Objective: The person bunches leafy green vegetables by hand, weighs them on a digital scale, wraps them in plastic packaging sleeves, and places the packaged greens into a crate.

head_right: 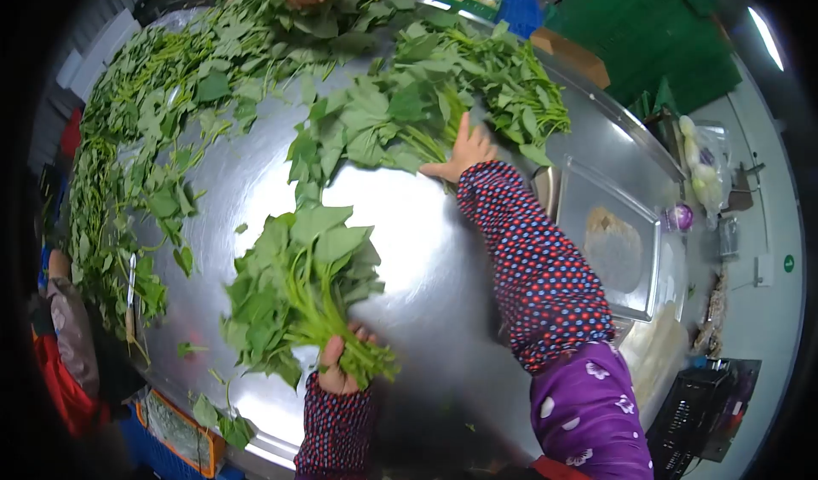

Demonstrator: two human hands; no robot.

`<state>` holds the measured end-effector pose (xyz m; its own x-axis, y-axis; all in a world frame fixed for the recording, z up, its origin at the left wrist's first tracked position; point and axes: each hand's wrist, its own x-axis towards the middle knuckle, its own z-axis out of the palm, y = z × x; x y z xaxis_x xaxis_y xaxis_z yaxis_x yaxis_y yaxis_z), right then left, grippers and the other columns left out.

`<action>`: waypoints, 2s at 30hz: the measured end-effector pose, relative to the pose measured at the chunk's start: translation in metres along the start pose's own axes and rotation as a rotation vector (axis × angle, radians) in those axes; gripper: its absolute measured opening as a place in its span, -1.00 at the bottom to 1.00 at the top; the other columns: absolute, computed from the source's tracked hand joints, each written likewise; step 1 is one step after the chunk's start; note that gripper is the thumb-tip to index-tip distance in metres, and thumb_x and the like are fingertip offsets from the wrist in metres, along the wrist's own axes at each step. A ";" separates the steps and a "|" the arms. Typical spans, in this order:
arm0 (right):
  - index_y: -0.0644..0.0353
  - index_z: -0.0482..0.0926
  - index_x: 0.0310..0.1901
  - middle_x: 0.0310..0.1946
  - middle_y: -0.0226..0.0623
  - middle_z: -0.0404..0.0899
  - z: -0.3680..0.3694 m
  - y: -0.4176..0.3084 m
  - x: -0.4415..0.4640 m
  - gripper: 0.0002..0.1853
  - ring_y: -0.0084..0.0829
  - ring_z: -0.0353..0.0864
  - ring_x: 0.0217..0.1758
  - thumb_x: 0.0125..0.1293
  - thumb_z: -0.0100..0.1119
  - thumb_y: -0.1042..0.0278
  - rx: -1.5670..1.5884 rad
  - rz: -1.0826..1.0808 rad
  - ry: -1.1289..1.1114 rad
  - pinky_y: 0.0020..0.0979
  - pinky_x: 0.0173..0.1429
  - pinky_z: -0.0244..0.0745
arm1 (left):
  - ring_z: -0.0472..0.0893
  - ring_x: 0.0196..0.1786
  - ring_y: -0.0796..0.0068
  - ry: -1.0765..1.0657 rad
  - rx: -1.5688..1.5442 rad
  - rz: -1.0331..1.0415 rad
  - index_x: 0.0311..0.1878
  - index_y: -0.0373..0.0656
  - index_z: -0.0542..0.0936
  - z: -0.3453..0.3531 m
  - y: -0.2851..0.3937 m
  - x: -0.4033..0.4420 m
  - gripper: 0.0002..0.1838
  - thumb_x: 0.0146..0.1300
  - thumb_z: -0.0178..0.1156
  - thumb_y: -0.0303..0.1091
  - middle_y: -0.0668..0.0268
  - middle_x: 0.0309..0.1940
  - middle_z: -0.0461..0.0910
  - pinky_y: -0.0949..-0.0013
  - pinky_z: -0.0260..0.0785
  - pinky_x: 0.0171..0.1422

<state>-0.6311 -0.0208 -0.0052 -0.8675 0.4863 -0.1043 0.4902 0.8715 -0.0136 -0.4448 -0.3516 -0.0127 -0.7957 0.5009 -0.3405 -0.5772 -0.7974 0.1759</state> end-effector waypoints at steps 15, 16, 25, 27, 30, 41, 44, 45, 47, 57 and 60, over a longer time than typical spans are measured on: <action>0.32 0.32 0.00 -0.33 -0.15 0.50 -0.121 0.022 -0.157 -0.49 -0.39 0.53 -0.31 -0.09 0.12 0.58 1.118 -0.209 -0.538 -0.38 -0.18 0.47 | 0.43 -0.08 0.38 -0.039 0.064 0.207 -0.04 -0.16 0.33 -0.012 0.001 -0.076 -0.65 0.23 0.09 -0.17 0.34 -0.20 0.43 0.17 0.26 0.20; 0.30 0.34 -0.03 -0.37 -0.19 0.48 -0.134 0.039 -0.193 -0.54 -0.43 0.53 -0.34 -0.06 0.10 0.61 1.357 -0.051 -0.766 -0.38 -0.22 0.49 | 0.43 -0.07 0.38 0.030 0.100 0.246 -0.03 -0.15 0.34 -0.006 0.000 -0.086 -0.65 0.23 0.08 -0.14 0.34 -0.19 0.44 0.17 0.25 0.22; 0.36 0.33 -0.08 -0.42 -0.22 0.45 -0.236 0.153 -0.401 -0.61 -0.42 0.50 -0.52 -0.03 0.03 0.65 1.539 0.241 -0.583 -0.38 -0.39 0.51 | 0.50 -0.17 0.37 0.393 0.269 0.001 -0.03 -0.18 0.39 0.026 -0.027 -0.140 -0.74 0.24 0.07 -0.35 0.27 -0.25 0.50 0.23 0.41 0.04; 0.36 0.33 -0.13 -0.47 -0.23 0.45 -0.247 0.176 -0.417 -0.65 -0.43 0.49 -0.55 -0.03 0.04 0.63 1.444 0.265 -0.247 -0.42 -0.41 0.47 | 0.51 -0.20 0.38 0.260 0.307 0.125 -0.04 -0.20 0.40 0.030 -0.044 -0.150 -0.73 0.21 0.11 -0.38 0.25 -0.27 0.50 0.24 0.41 0.03; 0.34 0.33 -0.20 -0.52 -0.28 0.43 -0.247 0.219 -0.406 -0.72 -0.48 0.46 -0.57 -0.03 0.01 0.61 1.397 0.271 0.117 -0.47 -0.47 0.42 | 0.52 -0.20 0.36 0.174 0.376 0.170 -0.06 -0.26 0.40 0.046 -0.069 -0.177 -0.70 0.14 0.18 -0.42 0.22 -0.28 0.50 0.22 0.41 0.04; 0.31 -0.09 0.30 0.25 0.13 0.04 -0.096 0.279 -0.279 0.18 -0.04 -0.01 0.35 -0.18 0.19 -0.38 0.175 0.535 0.108 -0.06 0.33 -0.06 | 0.53 -0.20 0.38 0.271 0.307 0.198 -0.07 -0.24 0.43 0.030 -0.169 -0.261 -0.74 0.24 0.09 -0.30 0.22 -0.26 0.53 0.27 0.42 0.03; 0.25 -0.04 0.30 0.27 0.07 0.03 -0.104 0.246 -0.333 -0.01 -0.02 0.02 0.32 0.01 0.14 -0.26 0.046 0.165 0.557 -0.06 0.30 -0.04 | 0.51 -0.17 0.45 0.307 0.161 0.191 -0.12 -0.18 0.47 0.034 -0.156 -0.276 -0.79 0.25 0.09 -0.29 0.30 -0.27 0.54 0.27 0.39 0.09; 0.25 0.09 0.25 0.20 0.10 0.13 -0.091 0.237 -0.361 -0.19 0.02 0.12 0.24 0.07 0.16 -0.05 0.202 -0.087 0.543 -0.07 0.26 0.04 | 0.51 -0.18 0.45 0.310 0.175 0.211 -0.12 -0.18 0.47 0.028 -0.152 -0.277 -0.79 0.24 0.10 -0.30 0.30 -0.27 0.53 0.26 0.38 0.09; 0.27 0.40 0.00 0.08 -0.03 0.31 -0.032 0.198 -0.412 -0.52 -0.01 0.23 0.18 0.06 0.16 0.19 0.268 -0.443 0.106 -0.09 0.23 0.11 | 0.51 -0.19 0.45 0.282 0.229 0.237 -0.13 -0.18 0.48 0.030 -0.151 -0.276 -0.80 0.23 0.11 -0.32 0.29 -0.26 0.53 0.25 0.38 0.10; 0.22 0.21 0.00 -0.36 -0.20 0.49 -0.023 0.214 -0.494 -0.73 -0.51 0.46 -0.49 0.38 -0.21 0.26 1.553 0.357 -0.147 -0.43 -0.32 0.44 | 0.54 -0.14 0.31 0.032 0.554 0.075 -0.03 -0.24 0.43 0.092 -0.189 -0.262 -0.66 0.14 0.20 -0.34 0.21 -0.19 0.53 0.21 0.46 -0.10; 0.26 0.26 0.03 -0.38 -0.29 0.49 -0.036 0.200 -0.530 -0.71 -0.58 0.37 -0.52 0.35 -0.21 0.31 1.528 0.394 -0.419 -0.53 -0.33 0.37 | 0.53 -0.12 0.34 0.171 0.414 -0.080 0.02 -0.22 0.40 0.041 -0.238 -0.244 -0.66 0.17 0.16 -0.40 0.23 -0.16 0.52 0.25 0.42 -0.01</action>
<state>-0.0764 -0.1022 0.0831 -0.7183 0.3785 -0.5838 0.5077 -0.2885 -0.8118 -0.1205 -0.2702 0.0668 -0.7237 0.4651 -0.5098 -0.6884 -0.5390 0.4854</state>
